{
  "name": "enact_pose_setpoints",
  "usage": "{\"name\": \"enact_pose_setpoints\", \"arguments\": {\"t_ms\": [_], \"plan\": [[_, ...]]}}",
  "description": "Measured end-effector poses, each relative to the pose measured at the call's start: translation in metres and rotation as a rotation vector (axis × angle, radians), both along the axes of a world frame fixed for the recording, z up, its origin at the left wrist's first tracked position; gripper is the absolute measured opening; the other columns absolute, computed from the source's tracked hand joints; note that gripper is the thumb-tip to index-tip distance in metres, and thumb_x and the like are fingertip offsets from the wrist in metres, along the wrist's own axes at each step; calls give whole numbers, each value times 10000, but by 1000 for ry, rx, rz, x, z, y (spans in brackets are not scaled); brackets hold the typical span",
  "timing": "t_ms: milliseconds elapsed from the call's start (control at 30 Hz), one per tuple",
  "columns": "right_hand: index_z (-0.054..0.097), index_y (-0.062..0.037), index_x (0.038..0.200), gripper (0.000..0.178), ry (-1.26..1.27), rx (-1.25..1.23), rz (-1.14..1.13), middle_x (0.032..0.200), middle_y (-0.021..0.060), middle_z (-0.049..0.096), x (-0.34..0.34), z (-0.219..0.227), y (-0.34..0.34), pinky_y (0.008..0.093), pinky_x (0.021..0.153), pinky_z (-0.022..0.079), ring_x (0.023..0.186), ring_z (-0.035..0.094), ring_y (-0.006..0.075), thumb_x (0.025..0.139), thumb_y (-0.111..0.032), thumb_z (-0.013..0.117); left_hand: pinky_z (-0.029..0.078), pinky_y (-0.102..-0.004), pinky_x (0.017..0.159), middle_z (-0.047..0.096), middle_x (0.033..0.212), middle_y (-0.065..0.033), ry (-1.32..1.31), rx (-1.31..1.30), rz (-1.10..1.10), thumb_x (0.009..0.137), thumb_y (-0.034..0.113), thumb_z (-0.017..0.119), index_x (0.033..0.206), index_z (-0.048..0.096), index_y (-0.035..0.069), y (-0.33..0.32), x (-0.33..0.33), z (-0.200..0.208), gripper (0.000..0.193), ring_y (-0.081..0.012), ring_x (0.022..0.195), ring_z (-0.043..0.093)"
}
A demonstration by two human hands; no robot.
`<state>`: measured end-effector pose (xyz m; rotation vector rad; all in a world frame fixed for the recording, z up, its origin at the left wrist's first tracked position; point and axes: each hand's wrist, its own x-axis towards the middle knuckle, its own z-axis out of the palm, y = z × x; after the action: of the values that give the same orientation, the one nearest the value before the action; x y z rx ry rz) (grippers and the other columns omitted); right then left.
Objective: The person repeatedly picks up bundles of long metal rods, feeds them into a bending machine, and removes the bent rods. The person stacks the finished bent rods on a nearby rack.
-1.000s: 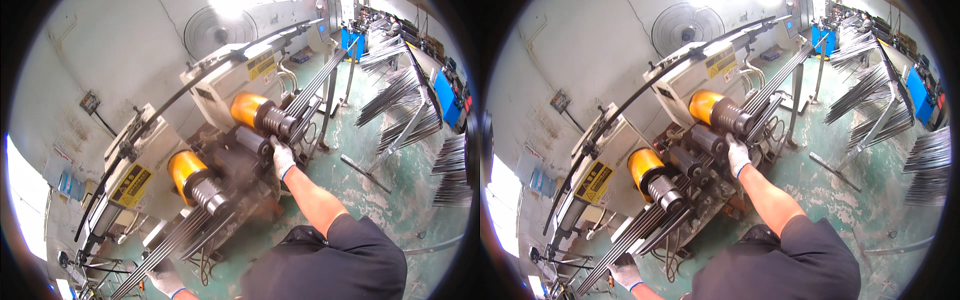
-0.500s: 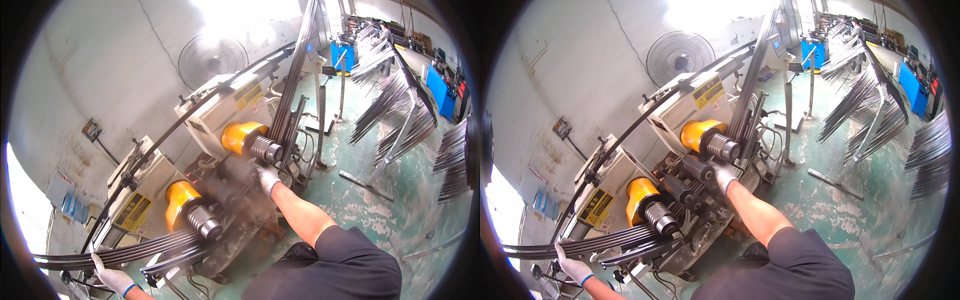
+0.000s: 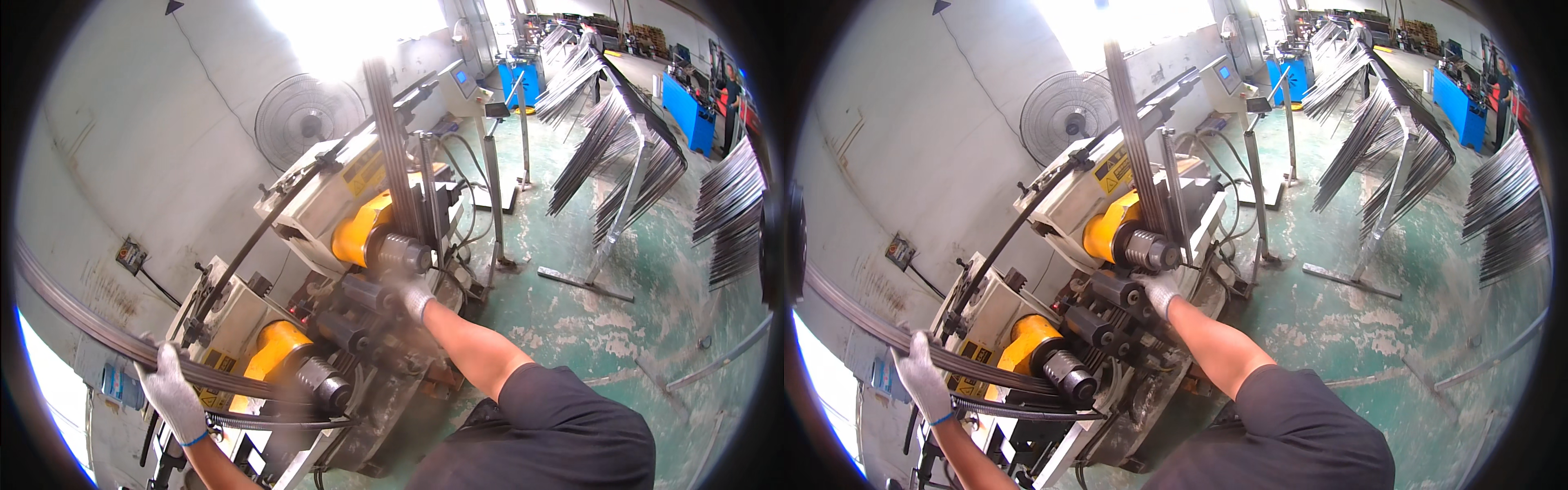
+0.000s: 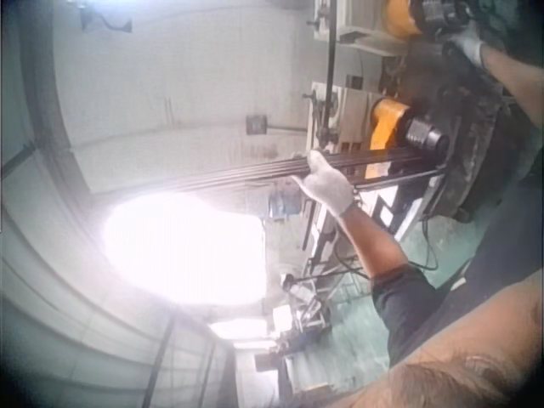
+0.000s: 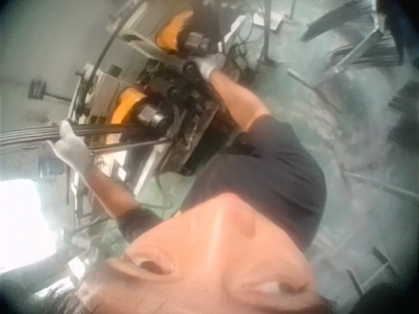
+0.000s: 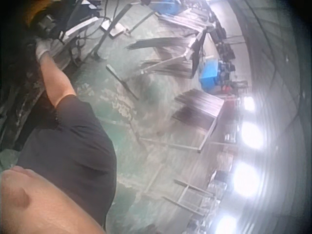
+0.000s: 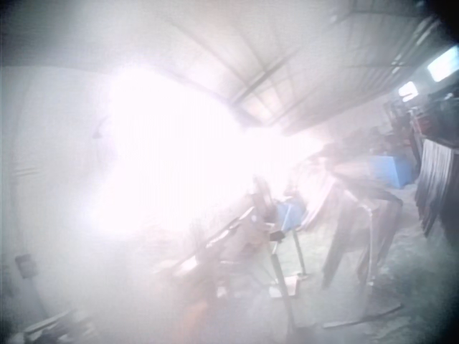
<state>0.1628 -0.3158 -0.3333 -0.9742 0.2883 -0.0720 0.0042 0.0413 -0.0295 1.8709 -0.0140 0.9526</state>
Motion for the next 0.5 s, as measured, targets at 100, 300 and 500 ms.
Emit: {"name": "enact_pose_setpoints", "arguments": {"t_ms": [100, 300, 500], "plan": [[712, 41, 1217, 338, 12, -35, 17, 1089, 130, 763, -11, 13, -3, 358, 794, 591, 917, 725, 201, 903, -75, 765, 506, -287, 819, 618, 1006, -45, 49, 138, -83, 1030, 44, 556, 1367, 528, 6, -32, 19, 9, 340, -130, 851, 609], [735, 37, 1172, 242, -138, -43, -44, 1219, 144, 736, 11, -17, -2, 366, 868, 573, 1045, 708, 216, 937, 17, 683, 483, -290, 834, 579, 962, -41, 76, 159, -96, 1008, 36, 580, 1259, 559, -8, -51, 27, 14, 256, -134, 865, 544], [740, 46, 1174, 277, -160, -201, -3, 1266, 149, 727, 3, -9, -3, 349, 926, 550, 1084, 710, 220, 921, 55, 627, 476, -272, 821, 555, 957, -24, 60, 178, -83, 1009, 21, 578, 1285, 553, -1, -51, 25, 13, 278, -118, 855, 533]]}}
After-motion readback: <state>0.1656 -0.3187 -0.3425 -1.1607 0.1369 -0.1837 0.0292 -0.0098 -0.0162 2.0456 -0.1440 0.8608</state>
